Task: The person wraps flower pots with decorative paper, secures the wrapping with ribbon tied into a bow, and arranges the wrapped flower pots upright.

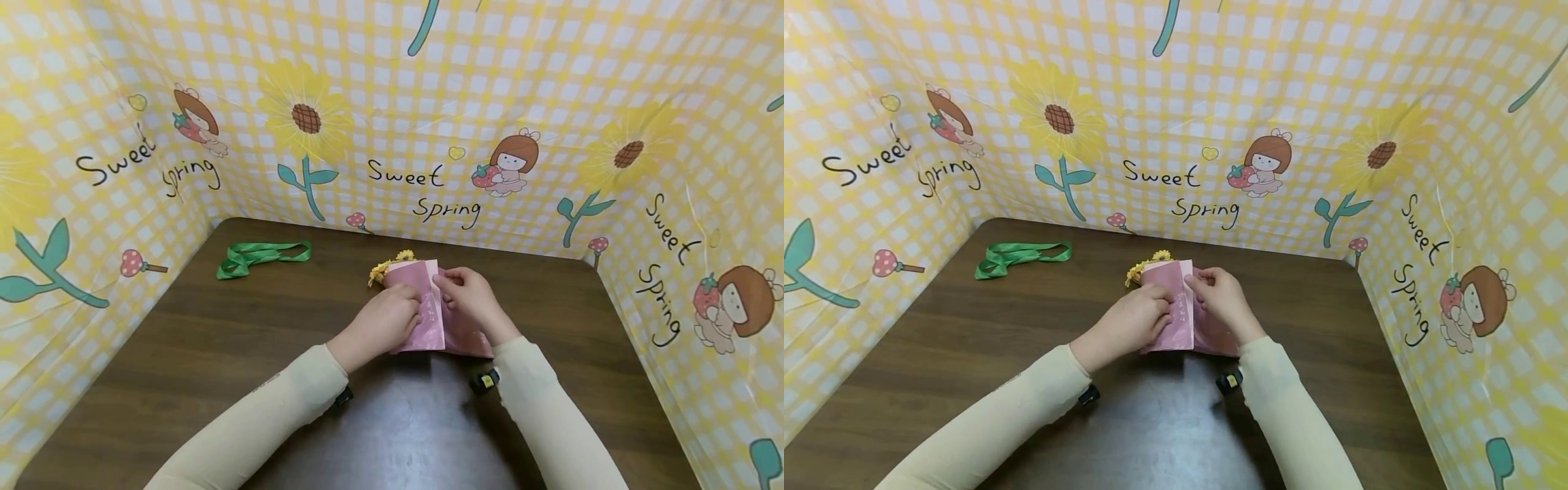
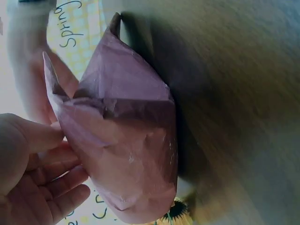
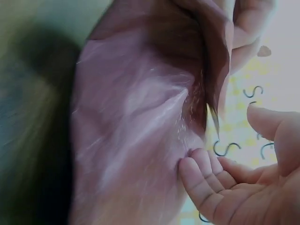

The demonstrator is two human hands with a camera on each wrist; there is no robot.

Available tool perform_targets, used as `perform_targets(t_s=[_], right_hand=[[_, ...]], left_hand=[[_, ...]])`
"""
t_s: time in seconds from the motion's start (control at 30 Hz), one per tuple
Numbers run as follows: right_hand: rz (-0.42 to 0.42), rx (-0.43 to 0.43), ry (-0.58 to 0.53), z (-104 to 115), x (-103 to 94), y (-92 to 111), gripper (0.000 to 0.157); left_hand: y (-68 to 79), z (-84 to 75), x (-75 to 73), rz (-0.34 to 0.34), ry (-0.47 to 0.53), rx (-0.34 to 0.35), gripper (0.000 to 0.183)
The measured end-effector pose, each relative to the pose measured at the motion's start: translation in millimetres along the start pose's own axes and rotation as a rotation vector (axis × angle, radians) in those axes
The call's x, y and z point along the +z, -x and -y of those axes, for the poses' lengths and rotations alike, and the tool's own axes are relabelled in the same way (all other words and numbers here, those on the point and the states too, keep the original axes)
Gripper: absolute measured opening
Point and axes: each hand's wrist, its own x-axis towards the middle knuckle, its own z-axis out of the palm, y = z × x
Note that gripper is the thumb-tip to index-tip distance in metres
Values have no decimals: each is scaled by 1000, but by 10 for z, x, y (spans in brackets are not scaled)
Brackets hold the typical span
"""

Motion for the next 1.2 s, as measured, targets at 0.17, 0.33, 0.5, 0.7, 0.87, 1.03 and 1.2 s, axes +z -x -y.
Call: perform_targets(t_s=[0.17,0.33,0.5,0.7,0.87,1.03,1.2], right_hand=[[-16,115,33,137,111,-195,49],[-62,159,66,224,177,-288,37],[-43,210,-8,205,226,-340,29],[-18,262,-212,145,276,-358,20],[-50,264,-223,131,306,-346,22],[-46,287,-340,145,332,-321,19],[-72,258,-272,127,318,-295,21]], left_hand=[[14,-56,11,-5,-25,-12,19],[33,-91,18,-45,-49,1,19],[76,-107,39,-81,-96,9,19],[138,-111,104,-134,-79,-69,21],[169,-117,136,-141,-43,-113,20],[189,-115,130,-137,-6,-133,21],[197,-94,104,-133,21,-153,21]])
